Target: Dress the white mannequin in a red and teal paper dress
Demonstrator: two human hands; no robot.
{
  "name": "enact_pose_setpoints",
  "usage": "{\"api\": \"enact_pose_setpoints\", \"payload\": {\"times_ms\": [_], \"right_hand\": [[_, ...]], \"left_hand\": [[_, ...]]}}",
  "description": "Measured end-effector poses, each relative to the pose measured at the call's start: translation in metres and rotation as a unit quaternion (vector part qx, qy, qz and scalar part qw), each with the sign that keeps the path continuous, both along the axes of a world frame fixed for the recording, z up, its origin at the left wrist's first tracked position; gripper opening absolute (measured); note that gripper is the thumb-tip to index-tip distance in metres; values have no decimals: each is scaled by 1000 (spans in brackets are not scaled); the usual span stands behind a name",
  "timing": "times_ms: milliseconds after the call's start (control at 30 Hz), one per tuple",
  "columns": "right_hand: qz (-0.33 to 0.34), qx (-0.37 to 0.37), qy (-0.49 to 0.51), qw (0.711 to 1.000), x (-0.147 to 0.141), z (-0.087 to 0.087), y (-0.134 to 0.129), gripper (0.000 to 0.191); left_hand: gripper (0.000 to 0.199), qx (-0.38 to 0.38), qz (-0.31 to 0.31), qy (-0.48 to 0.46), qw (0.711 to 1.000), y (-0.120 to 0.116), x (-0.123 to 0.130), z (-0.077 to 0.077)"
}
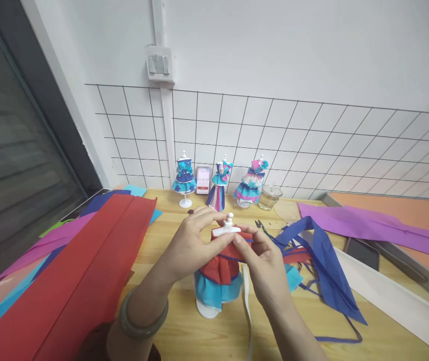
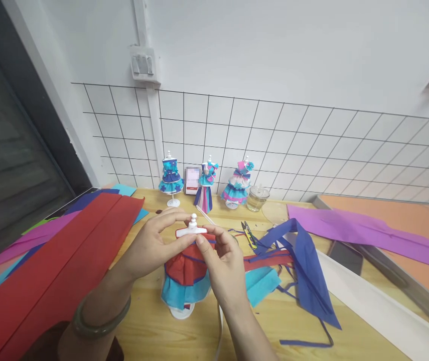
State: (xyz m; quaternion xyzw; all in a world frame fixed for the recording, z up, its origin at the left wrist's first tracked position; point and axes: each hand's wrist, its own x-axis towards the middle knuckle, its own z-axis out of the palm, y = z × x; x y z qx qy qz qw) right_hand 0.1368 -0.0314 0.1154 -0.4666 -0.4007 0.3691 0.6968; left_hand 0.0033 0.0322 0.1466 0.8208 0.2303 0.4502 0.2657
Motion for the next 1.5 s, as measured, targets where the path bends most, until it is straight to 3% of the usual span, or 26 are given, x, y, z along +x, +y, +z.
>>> {"api": "enact_pose_setpoints", "payload": {"times_ms": [133,267,467,600,667,733,867,967,1067,1233,1400,1500], "right_hand": [[11,-25,20,999,4,-6,1,29],[-20,-59,39,997,12,-19,-2,38],[-32,-41,-3,999,8,-17,-7,34],[-67,-7,-105,992,0,-14,-10,24],[-128,49,-210,968,-4,-15,-13,11],[-170,124,-329,921,-6,-17,-16,11],[-161,190,-491,834,-7,-16,-20,28],[-155,191,-530,812,-8,-16,-20,32],[-161,186,-504,828,-10,-17,-19,30],[-192,105,-347,912,-14,-12,-16,26],[-140,36,-194,970,-11,-4,-12,14],[-93,10,-110,989,-8,-4,-9,17]], "left_hand": [[17,-12,51,3,999,0,1,-1],[18,-36,91,-5,995,4,0,-3],[18,-44,80,-2,996,6,-1,-3],[20,-20,60,10,998,4,-2,-4],[21,-9,60,12,998,4,-2,-4],[22,-4,57,11,998,5,-2,-5],[22,-13,48,6,999,7,-4,-4],[22,-19,47,12,999,8,-5,-3],[20,-15,46,8,999,8,-6,-4],[19,-6,43,6,999,5,-3,-3],[20,10,35,19,999,1,-1,-1],[21,-4,15,17,1000,1,-1,0]]}}
